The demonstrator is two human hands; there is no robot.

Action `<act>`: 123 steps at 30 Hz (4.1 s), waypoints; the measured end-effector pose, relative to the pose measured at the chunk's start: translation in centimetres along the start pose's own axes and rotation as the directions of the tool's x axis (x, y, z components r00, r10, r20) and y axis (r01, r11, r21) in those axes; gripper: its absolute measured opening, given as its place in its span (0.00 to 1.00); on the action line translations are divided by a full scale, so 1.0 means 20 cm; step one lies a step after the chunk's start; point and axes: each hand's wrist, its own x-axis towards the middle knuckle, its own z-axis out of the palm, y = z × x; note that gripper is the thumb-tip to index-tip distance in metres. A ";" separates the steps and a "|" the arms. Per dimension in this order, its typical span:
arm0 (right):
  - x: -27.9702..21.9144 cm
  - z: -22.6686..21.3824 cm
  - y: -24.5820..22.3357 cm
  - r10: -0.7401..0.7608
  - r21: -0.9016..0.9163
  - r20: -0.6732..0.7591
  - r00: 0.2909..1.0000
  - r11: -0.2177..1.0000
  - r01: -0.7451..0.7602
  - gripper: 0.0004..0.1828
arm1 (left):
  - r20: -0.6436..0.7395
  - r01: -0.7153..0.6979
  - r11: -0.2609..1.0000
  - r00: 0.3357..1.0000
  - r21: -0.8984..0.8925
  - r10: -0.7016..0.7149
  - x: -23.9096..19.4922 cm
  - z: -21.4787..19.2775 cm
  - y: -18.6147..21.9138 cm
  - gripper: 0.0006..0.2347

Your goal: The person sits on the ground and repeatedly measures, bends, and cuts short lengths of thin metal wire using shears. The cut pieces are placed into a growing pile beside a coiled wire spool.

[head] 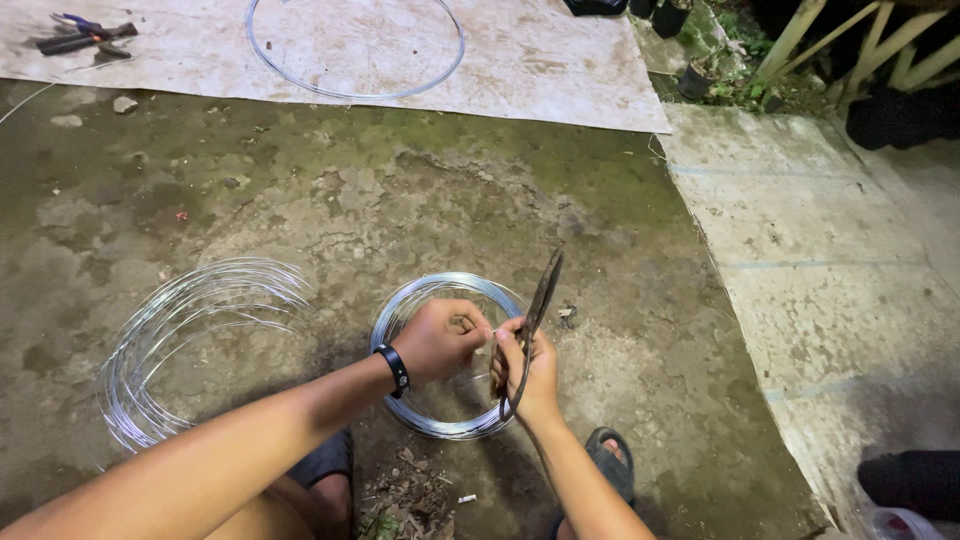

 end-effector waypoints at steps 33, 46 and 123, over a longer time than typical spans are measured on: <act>0.03 -0.08 -0.09 -0.140 0.016 -0.006 0.990 0.990 0.141 0.04 | 0.013 0.144 -0.166 0.718 0.976 0.696 -0.47 -1.50 0.17 0.06; -0.01 0.00 -0.02 -0.070 -0.001 0.045 0.997 0.998 0.070 0.04 | -0.418 0.401 -0.202 0.907 0.893 -0.047 -1.37 -1.54 -1.20 0.16; 1.02 -1.15 1.04 -0.118 -0.995 -0.071 0.991 0.071 -0.063 0.16 | -0.530 0.405 0.770 0.842 0.492 -0.104 -0.38 -0.37 0.49 0.11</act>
